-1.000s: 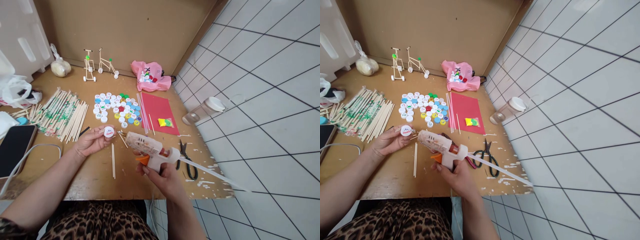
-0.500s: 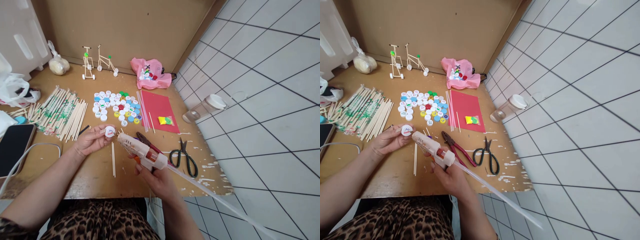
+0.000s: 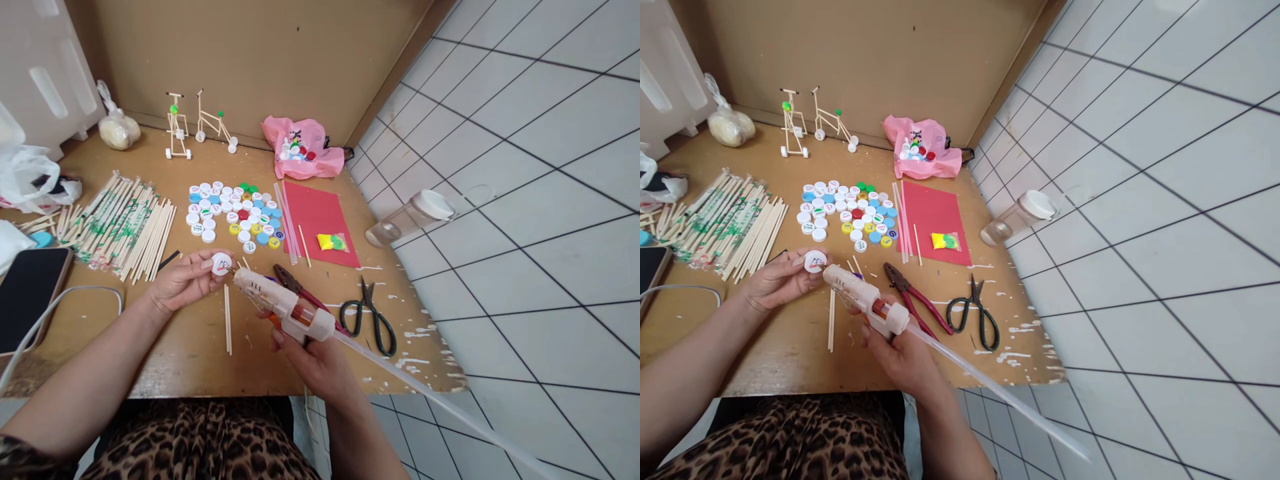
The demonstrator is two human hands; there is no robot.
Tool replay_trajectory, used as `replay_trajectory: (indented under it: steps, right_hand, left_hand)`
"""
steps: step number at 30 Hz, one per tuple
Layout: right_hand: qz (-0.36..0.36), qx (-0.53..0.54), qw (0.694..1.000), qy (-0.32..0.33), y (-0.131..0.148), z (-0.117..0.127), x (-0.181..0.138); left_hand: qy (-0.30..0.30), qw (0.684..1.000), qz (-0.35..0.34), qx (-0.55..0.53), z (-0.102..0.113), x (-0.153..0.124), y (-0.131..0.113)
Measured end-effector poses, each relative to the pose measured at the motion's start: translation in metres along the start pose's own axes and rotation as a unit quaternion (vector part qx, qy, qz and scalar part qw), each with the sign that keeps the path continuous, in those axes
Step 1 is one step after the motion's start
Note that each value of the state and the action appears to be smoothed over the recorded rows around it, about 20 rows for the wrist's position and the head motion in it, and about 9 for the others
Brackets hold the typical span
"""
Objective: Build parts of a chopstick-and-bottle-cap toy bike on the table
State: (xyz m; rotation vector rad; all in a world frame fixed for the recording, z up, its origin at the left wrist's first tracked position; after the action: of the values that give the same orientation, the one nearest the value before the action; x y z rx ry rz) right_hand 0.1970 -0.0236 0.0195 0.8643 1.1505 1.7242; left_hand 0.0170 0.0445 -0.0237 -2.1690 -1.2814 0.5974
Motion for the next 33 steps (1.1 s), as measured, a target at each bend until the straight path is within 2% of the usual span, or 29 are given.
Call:
replay_trajectory:
  steps: [20, 33]
  right_hand:
    - [-0.009, 0.007, 1.000, 0.001, -0.002, 0.000, 0.000]
    - [-0.037, 0.014, 0.999, 0.016, -0.001, -0.001, 0.000]
  left_hand:
    - [0.009, 1.000, -0.011, 0.002, 0.002, 0.000, -0.003]
    - [-0.064, 0.997, -0.027, 0.019, 0.010, 0.001, -0.002]
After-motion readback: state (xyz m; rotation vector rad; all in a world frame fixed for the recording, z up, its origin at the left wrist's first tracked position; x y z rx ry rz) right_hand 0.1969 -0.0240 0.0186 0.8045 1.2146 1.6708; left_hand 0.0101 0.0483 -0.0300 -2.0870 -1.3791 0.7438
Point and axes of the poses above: each hand's wrist, its own x-axis towards the middle knuckle, its own z-axis out of the back of the hand, y = z × x, the point moved 6 cm from there along x, towards the middle knuckle, and after that the axes turned 1 degree about -z, right-handed, at the moved point
